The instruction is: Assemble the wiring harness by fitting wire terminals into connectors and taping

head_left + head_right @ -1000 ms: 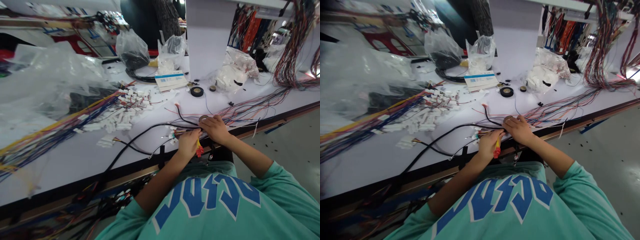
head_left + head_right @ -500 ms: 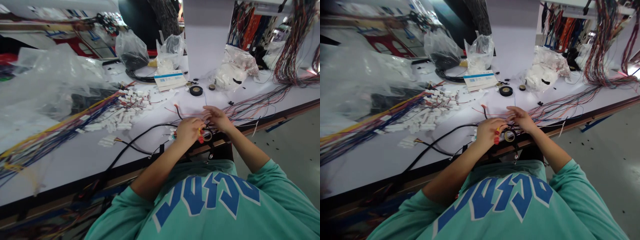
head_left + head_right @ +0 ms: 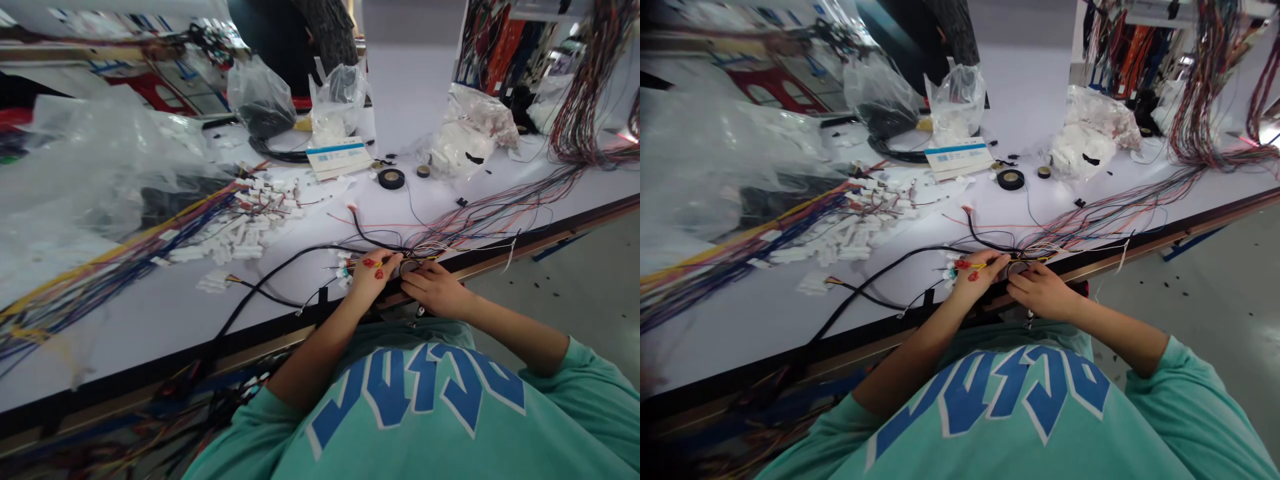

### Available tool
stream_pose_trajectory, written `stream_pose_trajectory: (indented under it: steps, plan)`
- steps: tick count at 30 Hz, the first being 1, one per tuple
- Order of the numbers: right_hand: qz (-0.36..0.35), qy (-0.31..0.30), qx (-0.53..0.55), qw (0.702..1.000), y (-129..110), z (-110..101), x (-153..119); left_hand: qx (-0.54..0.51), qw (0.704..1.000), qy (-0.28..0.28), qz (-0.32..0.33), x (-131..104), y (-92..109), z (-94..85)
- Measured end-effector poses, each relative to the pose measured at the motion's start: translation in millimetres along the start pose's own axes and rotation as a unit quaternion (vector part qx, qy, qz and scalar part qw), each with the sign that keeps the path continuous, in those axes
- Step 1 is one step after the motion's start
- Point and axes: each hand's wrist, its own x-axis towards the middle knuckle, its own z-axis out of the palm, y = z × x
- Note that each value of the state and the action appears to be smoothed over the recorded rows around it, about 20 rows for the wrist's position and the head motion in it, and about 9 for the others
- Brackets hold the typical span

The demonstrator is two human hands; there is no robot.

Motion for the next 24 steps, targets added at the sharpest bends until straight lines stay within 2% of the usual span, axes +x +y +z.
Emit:
stream_pose_trajectory:
  steps: [4,7,9,12,13,15,19,21,22,24]
  plan:
    - [0.038,0.012,-0.045,0.998,3,-6,2,-0.154,0.985,-0.022,-0.076,2,-3,2.2]
    - [0.111,0.004,-0.074,0.991,14,-6,8,-0.199,0.976,-0.016,-0.087,-1,-3,5.0]
    - [0.157,-0.008,-0.085,0.984,23,-3,13,-0.152,0.987,0.006,-0.046,-6,0,5.7]
    - [0.161,0.003,-0.069,0.984,36,4,20,0.022,0.995,0.051,0.082,-12,7,4.1]
    - [0.152,0.017,-0.052,0.987,40,6,21,0.096,0.985,0.059,0.130,-13,10,2.9]
    - [0.131,0.041,-0.002,0.991,47,12,24,0.237,0.945,0.057,0.219,-13,16,-0.3]
    - [0.144,0.058,0.121,0.980,63,25,29,0.411,0.829,0.011,0.379,-1,28,-9.3]
    - [0.158,0.077,0.204,0.963,69,30,32,0.452,0.782,-0.011,0.429,7,38,-14.9]
    - [0.158,0.088,0.260,0.949,72,31,34,0.465,0.769,-0.024,0.438,10,44,-17.7]
    - [0.148,0.096,0.379,0.909,77,32,38,0.476,0.762,-0.047,0.436,16,57,-22.8]
